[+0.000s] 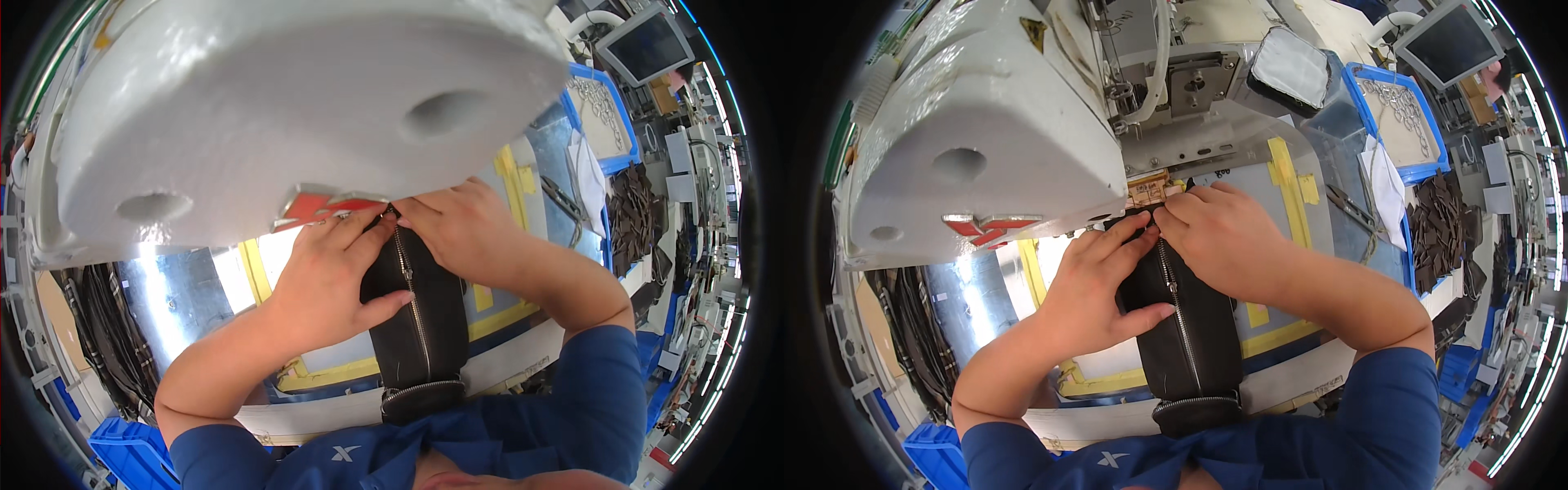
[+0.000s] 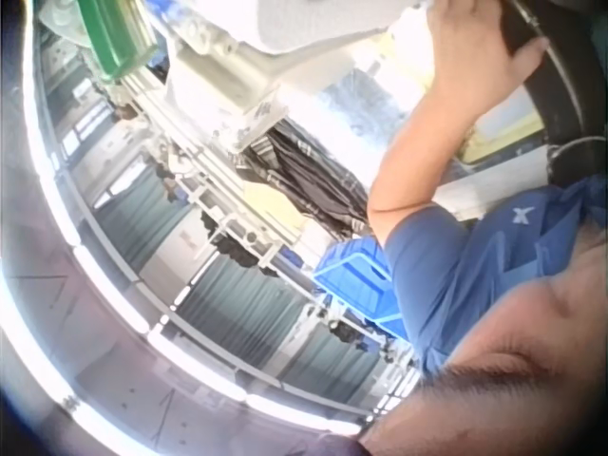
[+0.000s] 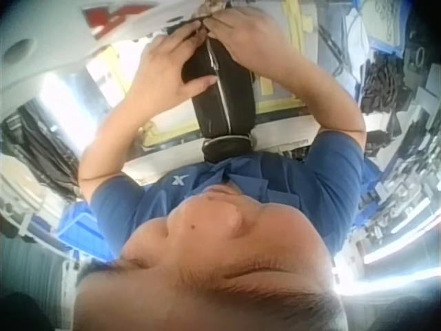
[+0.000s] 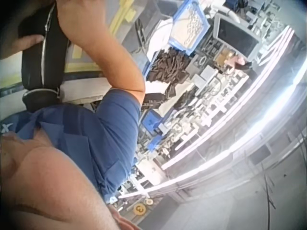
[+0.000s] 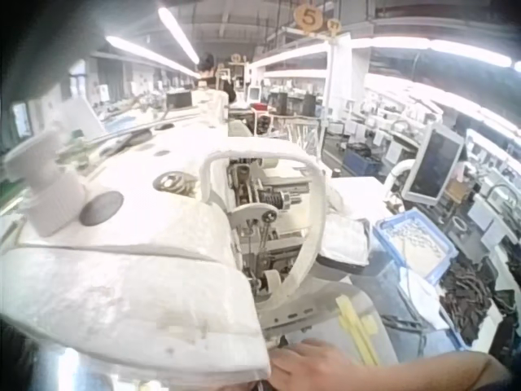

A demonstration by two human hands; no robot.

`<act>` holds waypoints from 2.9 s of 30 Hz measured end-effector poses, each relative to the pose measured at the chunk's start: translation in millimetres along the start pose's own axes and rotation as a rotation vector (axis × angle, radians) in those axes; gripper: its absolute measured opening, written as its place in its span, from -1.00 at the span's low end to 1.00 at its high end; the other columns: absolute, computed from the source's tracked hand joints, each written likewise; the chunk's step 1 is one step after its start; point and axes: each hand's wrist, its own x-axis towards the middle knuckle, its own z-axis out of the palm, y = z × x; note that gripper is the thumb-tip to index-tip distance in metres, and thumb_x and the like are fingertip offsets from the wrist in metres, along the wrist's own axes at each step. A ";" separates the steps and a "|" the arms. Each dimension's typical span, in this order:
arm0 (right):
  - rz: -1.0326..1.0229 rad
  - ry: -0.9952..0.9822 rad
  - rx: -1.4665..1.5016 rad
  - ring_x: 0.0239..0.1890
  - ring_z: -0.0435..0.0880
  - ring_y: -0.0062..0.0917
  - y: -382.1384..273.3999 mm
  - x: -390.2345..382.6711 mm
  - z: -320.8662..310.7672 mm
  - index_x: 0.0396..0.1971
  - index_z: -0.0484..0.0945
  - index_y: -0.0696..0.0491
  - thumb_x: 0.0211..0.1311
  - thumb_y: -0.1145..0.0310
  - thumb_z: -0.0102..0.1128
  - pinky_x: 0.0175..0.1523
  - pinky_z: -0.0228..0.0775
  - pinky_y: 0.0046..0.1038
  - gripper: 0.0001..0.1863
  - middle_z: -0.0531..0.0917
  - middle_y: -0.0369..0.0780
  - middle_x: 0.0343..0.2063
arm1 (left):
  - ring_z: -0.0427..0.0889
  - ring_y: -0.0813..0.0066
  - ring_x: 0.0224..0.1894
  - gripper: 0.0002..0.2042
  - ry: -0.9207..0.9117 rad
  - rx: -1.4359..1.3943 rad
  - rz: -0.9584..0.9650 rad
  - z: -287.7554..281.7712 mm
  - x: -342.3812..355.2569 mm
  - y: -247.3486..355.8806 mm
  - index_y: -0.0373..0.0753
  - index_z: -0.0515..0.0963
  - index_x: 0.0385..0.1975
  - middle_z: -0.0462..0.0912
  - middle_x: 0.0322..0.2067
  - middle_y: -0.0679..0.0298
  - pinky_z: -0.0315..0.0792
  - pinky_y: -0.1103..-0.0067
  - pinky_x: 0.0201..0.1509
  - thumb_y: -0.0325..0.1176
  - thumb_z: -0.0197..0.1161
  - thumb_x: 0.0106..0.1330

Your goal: The person uses a sewing machine to stitch a zipper onto a black fabric pouch. They align the pouch under the needle, sew along the zipper line, and then flip the pouch to inspect the seam and the interior lining. The process is repeated for multiple pouches in a factory setting.

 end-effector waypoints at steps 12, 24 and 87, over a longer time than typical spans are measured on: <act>-0.002 0.037 -0.059 -0.14 0.75 -0.34 0.2 3.7 6.4 -0.12 0.68 0.12 0.19 0.41 0.22 0.01 0.54 -0.26 -0.74 0.72 -0.22 -0.21 | 0.63 -0.05 0.11 -0.24 -0.009 -0.018 -0.028 -2.3 0.5 -0.6 -0.43 0.57 0.28 0.56 0.36 -0.06 0.47 0.23 0.27 -0.06 0.59 0.14; 0.041 -0.011 -0.082 -0.23 0.77 -0.33 -23.3 34.4 19.0 -0.30 0.70 0.11 0.09 0.38 0.31 -0.03 0.58 -0.30 -0.82 0.74 -0.18 -0.34 | 0.67 -0.05 0.19 -0.34 -0.007 0.132 -0.151 -25.3 -6.3 0.8 -0.42 0.62 0.22 0.70 0.17 -0.08 0.48 0.22 0.27 -0.08 0.55 0.21; 0.078 -0.220 -0.104 0.46 0.45 0.10 -49.4 5.5 12.7 0.40 0.33 0.47 0.52 -0.05 0.17 0.54 0.33 -0.07 -0.15 0.38 0.32 0.41 | 0.27 -0.48 0.52 0.29 -0.134 0.411 -0.151 10.3 -23.7 11.0 -0.72 0.13 0.48 0.29 0.44 -0.46 0.16 0.02 0.64 0.43 0.44 0.10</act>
